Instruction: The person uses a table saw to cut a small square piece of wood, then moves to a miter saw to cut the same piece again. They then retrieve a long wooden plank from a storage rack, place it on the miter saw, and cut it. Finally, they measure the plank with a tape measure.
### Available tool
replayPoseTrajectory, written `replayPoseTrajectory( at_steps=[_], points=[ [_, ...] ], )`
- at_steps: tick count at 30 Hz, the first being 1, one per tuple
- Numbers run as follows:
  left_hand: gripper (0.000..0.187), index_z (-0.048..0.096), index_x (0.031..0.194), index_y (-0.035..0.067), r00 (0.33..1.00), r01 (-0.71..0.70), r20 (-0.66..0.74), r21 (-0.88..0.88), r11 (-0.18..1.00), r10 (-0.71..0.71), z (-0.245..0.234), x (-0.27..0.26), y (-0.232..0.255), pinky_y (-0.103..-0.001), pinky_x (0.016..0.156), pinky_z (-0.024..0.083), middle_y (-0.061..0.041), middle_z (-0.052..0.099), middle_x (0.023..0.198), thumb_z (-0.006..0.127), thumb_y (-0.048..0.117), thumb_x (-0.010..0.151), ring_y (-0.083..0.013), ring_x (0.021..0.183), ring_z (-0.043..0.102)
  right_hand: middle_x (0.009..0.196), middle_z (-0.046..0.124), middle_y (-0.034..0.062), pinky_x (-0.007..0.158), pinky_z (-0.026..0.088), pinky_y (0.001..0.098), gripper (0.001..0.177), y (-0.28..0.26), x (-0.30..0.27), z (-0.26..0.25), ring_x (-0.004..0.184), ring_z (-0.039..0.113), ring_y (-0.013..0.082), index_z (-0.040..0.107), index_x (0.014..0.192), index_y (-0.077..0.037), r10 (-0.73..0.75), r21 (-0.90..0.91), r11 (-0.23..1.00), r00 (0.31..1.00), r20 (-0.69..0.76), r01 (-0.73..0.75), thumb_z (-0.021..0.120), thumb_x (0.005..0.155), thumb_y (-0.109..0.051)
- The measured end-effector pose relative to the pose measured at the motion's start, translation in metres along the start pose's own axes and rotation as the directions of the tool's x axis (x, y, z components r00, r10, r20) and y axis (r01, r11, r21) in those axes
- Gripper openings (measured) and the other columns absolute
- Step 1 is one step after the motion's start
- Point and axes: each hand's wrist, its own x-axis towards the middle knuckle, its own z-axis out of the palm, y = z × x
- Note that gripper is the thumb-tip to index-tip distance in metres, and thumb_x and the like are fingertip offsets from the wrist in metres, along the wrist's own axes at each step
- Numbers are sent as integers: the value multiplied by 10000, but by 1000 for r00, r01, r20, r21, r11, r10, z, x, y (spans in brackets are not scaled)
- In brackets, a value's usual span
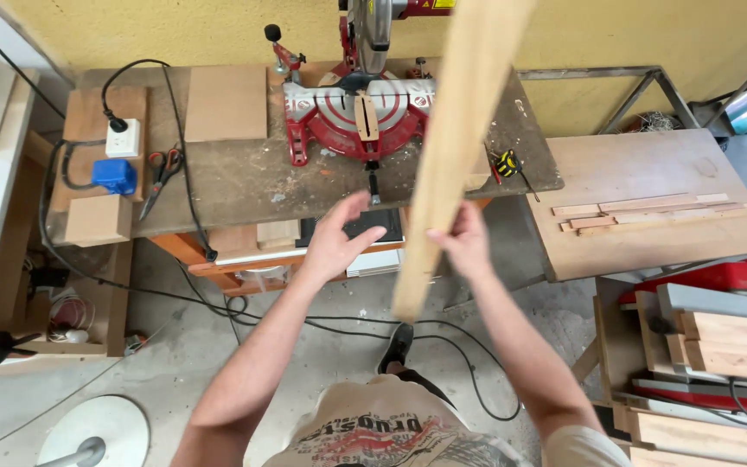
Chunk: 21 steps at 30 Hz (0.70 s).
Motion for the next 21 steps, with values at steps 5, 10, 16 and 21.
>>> replayPoseTrajectory(
  at_steps=[5, 10, 16, 21],
  points=[
    [1173, 357, 1557, 22, 997, 1, -71, -181, 984, -14, -24, -17, 38, -588, 1177, 366, -339, 514, 1429, 1001, 254, 604, -496, 1372, 478, 1220, 704, 124, 924, 589, 406, 769, 29, -57, 142, 1111, 690, 245, 538, 1358, -86, -47, 324, 944, 942, 331, -66, 903, 700, 74],
    [1171, 478, 1494, 124, 960, 230, -169, 16, 973, -224, -72, -38, 6, -493, 1127, 462, -216, 624, 1344, 1033, 421, 506, -396, 1305, 579, 1197, 715, 189, 991, 546, 479, 431, 0, -45, 160, 1127, 674, 307, 647, 1310, -34, 56, -29, 998, 879, 473, -48, 790, 909, -102],
    [1157, 488, 1492, 109, 941, 320, -219, 335, 886, -258, -107, -30, -16, -480, 1107, 485, -199, 604, 1362, 992, 517, 534, -373, 1307, 574, 1204, 717, 158, 868, 625, 386, 691, 69, 50, 109, 1031, 739, 258, 593, 1357, -74, 441, -509, 776, 897, 17, -372, 829, 862, -494],
    [1161, 424, 1564, 87, 926, 376, -222, 602, 704, -305, -128, 10, -40, -506, 1090, 503, -226, 571, 1400, 929, 571, 638, -397, 1294, 588, 1177, 683, 299, 866, 623, 445, 748, 111, 93, 109, 995, 754, 353, 407, 1454, 115, 625, 4, 770, 757, 190, -637, 775, 955, -304]
  ],
)
